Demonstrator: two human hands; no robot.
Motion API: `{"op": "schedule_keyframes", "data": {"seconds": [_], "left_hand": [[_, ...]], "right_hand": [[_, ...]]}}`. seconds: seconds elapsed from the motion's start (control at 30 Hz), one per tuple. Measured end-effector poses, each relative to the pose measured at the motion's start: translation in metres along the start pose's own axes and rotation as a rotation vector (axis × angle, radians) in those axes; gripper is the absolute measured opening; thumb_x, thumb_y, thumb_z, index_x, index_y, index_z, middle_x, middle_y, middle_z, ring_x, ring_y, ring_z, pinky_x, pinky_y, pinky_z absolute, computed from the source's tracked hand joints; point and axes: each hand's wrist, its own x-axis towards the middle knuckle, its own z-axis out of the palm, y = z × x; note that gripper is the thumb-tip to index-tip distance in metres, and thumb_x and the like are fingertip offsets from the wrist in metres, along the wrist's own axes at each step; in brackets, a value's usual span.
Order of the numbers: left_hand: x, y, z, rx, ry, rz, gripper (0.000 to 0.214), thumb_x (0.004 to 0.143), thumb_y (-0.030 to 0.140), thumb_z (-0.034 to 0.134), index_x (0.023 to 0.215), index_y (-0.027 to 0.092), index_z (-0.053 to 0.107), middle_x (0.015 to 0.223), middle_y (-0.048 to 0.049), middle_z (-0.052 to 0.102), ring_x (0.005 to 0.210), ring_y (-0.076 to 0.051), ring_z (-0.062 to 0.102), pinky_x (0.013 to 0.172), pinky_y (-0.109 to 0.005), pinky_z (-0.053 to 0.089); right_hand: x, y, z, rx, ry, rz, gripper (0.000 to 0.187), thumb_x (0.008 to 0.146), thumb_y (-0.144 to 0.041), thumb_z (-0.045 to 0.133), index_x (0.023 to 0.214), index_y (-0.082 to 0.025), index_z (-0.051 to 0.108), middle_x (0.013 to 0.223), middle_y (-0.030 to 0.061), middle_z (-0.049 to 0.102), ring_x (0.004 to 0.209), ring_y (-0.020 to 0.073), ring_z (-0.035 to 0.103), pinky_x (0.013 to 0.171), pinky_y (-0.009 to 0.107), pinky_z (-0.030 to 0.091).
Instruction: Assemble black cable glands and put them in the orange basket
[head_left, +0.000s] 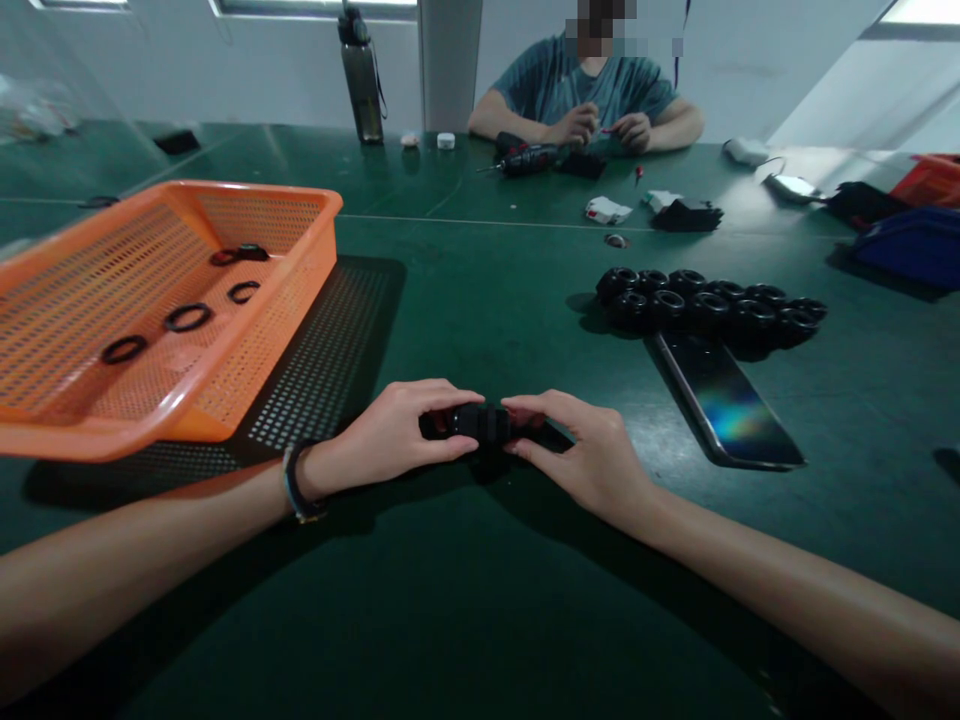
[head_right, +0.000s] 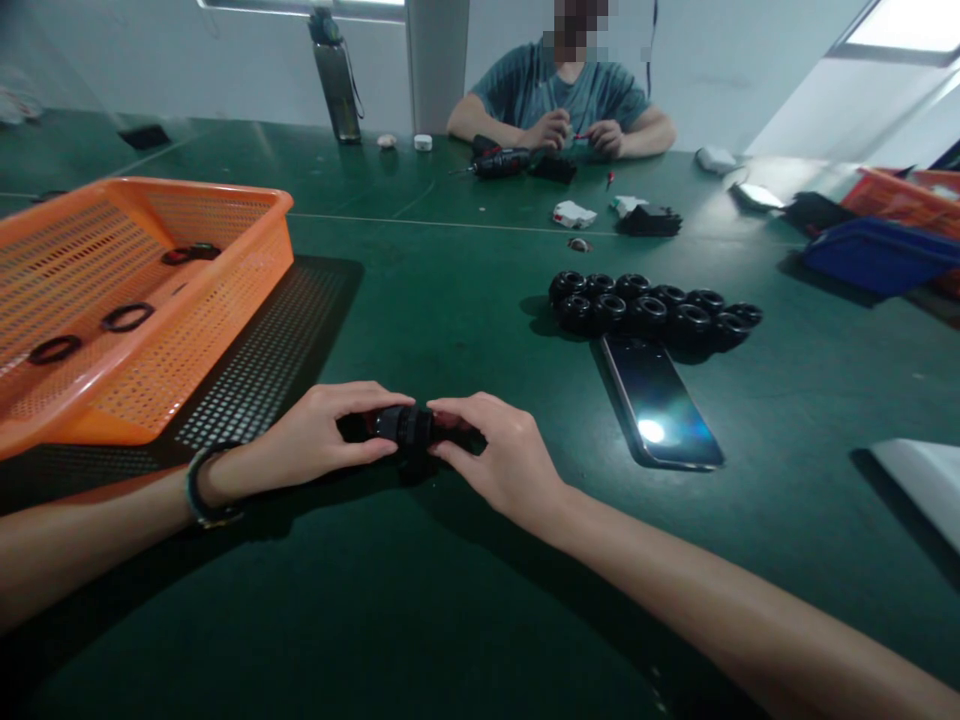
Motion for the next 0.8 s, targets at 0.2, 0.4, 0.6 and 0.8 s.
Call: {"op": "schedule_keyframes", "data": {"seconds": [0.2,0.4,0.6,0.8], "left_hand": [[-0.0005,0.0001,-0.0003,0.014,-0.006,-0.008,0.032,0.078,0.027,0.065,0.107,0.014,0.065,0.095,-0.0055,0.069,0.083,-0.016,0.064,0.073,-0.024,0.048],[-0.0004,0.0001,-0.0005,0.018,0.004,0.006,0.031,0.078,0.027,0.065,0.106,0.014,0.066,0.093,-0.0054,0.069,0.081,-0.015,0.064,0.072,-0.023,0.048],[-0.0005,0.0,0.0003,0.009,0.0,0.007,0.031,0.078,0.027,0.065,0.107,0.015,0.065,0.093,-0.0047,0.069,0.082,-0.015,0.064,0.073,-0.023,0.048],[-0.0007,-0.0002,0.0002,0.003,0.011,0.003,0.031,0.077,0.027,0.066,0.106,0.015,0.066,0.093,-0.0047,0.069,0.08,-0.015,0.063,0.072,-0.023,0.048]], "right_hand": [[0.0004,-0.0007,0.0,0.003,-0.02,0.018,0.026,0.07,-0.007,0.07,0.093,-0.017,0.066,0.082,0.002,0.072,0.071,0.0144,0.066,0.067,0.026,0.055],[0.0,-0.0005,0.0005,-0.003,-0.023,0.015,0.026,0.071,-0.008,0.069,0.094,-0.018,0.066,0.082,0.0015,0.072,0.071,0.0145,0.066,0.067,0.027,0.055],[-0.0003,-0.0007,0.0004,-0.015,-0.028,0.006,0.025,0.072,-0.009,0.068,0.095,-0.018,0.066,0.083,0.0021,0.072,0.072,0.015,0.066,0.066,0.027,0.055],[0.001,-0.0014,-0.0006,-0.015,-0.048,0.009,0.024,0.074,-0.011,0.067,0.096,-0.019,0.066,0.084,0.002,0.073,0.073,0.0158,0.067,0.067,0.029,0.056]]}}
